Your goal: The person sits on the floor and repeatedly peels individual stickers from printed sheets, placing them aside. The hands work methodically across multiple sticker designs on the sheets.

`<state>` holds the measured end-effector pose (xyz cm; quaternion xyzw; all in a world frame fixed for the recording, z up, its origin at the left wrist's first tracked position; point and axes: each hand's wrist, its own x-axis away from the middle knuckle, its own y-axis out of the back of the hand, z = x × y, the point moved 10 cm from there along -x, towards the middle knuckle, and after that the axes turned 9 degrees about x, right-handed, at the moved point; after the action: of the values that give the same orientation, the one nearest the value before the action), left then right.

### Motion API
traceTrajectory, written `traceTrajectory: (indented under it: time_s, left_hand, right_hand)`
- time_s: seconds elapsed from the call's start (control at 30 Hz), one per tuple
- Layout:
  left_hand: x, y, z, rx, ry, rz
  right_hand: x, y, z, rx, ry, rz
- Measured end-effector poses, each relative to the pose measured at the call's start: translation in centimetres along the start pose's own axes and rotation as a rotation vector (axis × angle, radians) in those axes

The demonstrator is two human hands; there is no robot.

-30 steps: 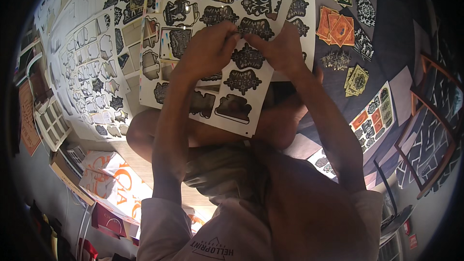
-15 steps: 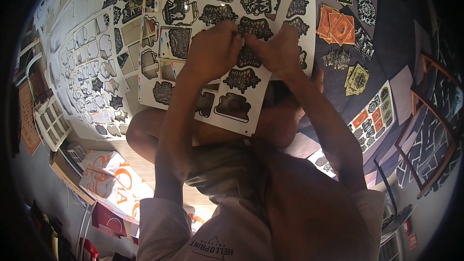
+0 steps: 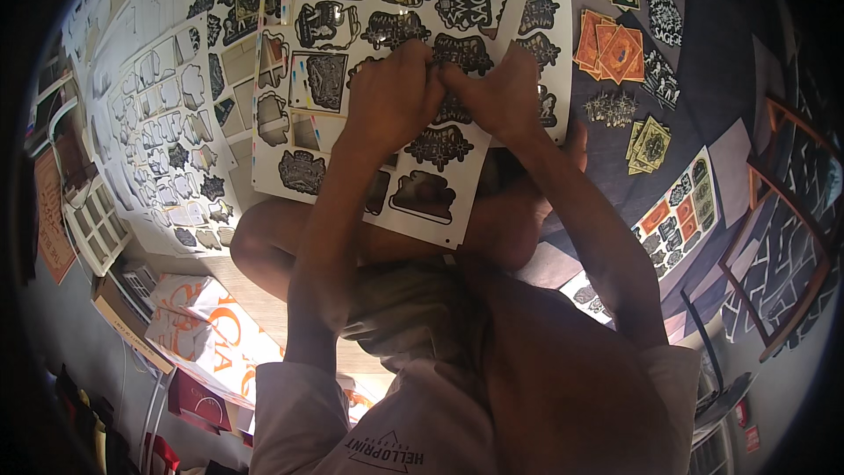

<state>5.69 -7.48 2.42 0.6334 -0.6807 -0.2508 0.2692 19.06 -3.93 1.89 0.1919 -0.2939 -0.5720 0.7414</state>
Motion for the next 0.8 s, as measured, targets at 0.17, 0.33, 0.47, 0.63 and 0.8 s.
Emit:
traceTrajectory:
  time_s: [0.17, 0.33, 0.47, 0.63, 0.8]
  left_hand:
    - [0.1, -0.1, 0.8, 0.042, 0.063, 0.038]
    - [0.2, 0.9, 1.7, 0.303, 0.082, 0.024]
    - [0.2, 0.8, 1.9, 0.344, 0.1, 0.065]
    - [0.2, 0.8, 2.0, 0.364, 0.103, 0.066]
    - [0.2, 0.7, 2.0, 0.334, 0.128, 0.071]
  right_hand:
    - [0.0, -0.1, -0.1, -0.066, 0.011, 0.017]
    - [0.0, 0.1, -0.3, -0.074, 0.03, 0.071]
    - [0.1, 0.2, 0.1, -0.094, 0.068, 0.073]
    - [0.1, 0.0, -0.2, -0.074, 0.035, 0.089]
    - [0.1, -0.3, -1.1, -0.065, -0.002, 0.086]
